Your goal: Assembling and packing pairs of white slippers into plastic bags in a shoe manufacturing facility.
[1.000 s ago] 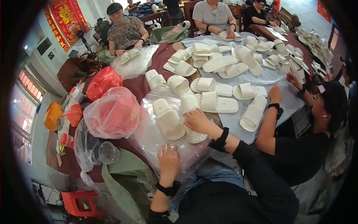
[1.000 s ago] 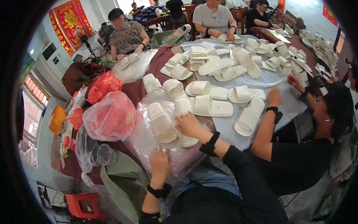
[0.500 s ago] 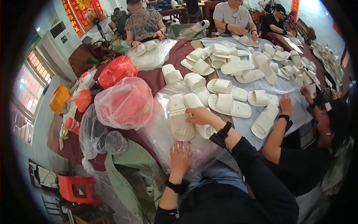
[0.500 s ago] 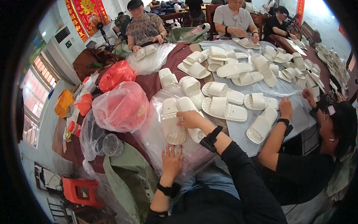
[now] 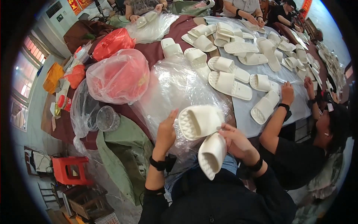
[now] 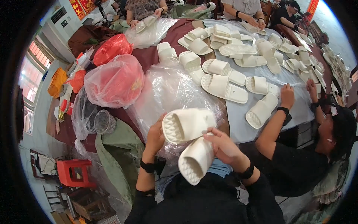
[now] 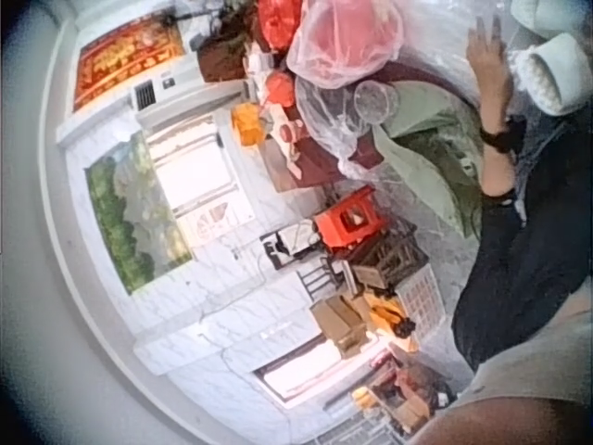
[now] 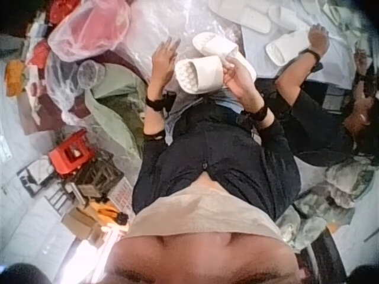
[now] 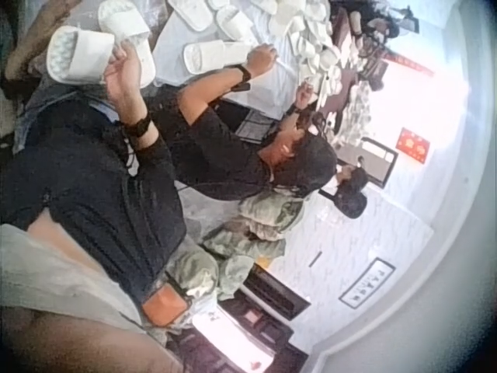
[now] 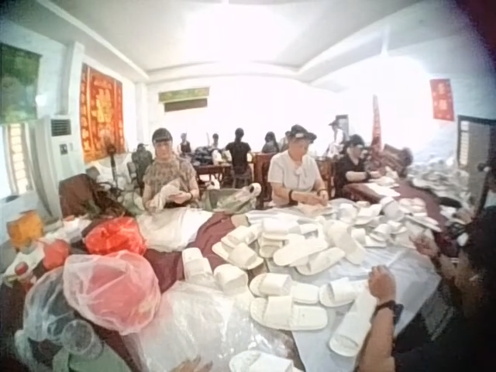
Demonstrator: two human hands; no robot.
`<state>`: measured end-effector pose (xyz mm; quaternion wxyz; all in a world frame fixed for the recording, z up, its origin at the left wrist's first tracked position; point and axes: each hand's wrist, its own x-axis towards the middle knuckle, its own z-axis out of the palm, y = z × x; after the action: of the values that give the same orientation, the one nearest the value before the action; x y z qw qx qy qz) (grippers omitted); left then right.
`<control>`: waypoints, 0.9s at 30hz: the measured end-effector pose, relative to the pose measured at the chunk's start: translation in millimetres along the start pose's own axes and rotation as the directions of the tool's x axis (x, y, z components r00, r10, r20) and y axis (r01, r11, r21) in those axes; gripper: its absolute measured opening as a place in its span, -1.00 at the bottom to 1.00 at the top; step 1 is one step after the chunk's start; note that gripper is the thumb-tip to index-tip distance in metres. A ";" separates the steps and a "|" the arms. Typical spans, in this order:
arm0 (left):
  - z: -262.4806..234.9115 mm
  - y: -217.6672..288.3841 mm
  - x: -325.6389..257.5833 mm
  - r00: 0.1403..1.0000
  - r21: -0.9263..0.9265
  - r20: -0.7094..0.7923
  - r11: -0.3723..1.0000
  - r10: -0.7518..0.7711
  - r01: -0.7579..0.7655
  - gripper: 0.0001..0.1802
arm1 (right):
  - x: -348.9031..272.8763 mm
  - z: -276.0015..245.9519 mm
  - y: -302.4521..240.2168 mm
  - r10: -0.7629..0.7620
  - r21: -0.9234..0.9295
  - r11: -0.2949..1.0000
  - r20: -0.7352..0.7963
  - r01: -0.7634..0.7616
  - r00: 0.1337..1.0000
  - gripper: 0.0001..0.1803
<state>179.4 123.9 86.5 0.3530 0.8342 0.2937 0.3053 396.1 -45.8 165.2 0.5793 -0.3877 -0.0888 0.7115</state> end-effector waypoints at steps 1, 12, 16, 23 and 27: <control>-2.0 5.5 1.1 1.000 -0.003 0.008 1.000 -0.001 0.001 -0.43 | -3.1 0.2 6.5 0.000 0.005 1.000 -0.006 0.000 1.000 -0.74; 2.3 8.5 -2.6 0.997 0.098 -0.050 0.993 -0.062 0.066 -0.63 | -12.3 11.6 34.9 0.115 0.150 0.984 -0.101 -0.099 0.988 -0.69; 0.9 11.5 -2.9 1.000 0.165 -0.021 0.986 0.008 -0.005 -0.60 | -13.2 11.3 28.3 0.040 0.193 0.981 -0.155 -0.009 0.987 -0.67; 2.6 31.9 4.5 0.998 0.226 0.035 0.972 0.059 -0.065 -0.55 | 11.6 -10.5 20.6 -0.085 0.285 0.947 -0.228 0.150 0.970 -0.63; 4.9 41.9 3.6 0.998 0.181 0.019 0.982 0.052 -0.055 -0.55 | 21.2 -19.3 22.2 -0.149 0.321 0.921 -0.234 0.221 0.961 -0.62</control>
<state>196.7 100.1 117.1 0.2694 0.8726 0.2951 0.2807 391.4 -40.0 129.6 0.7092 -0.3414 0.0608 0.6139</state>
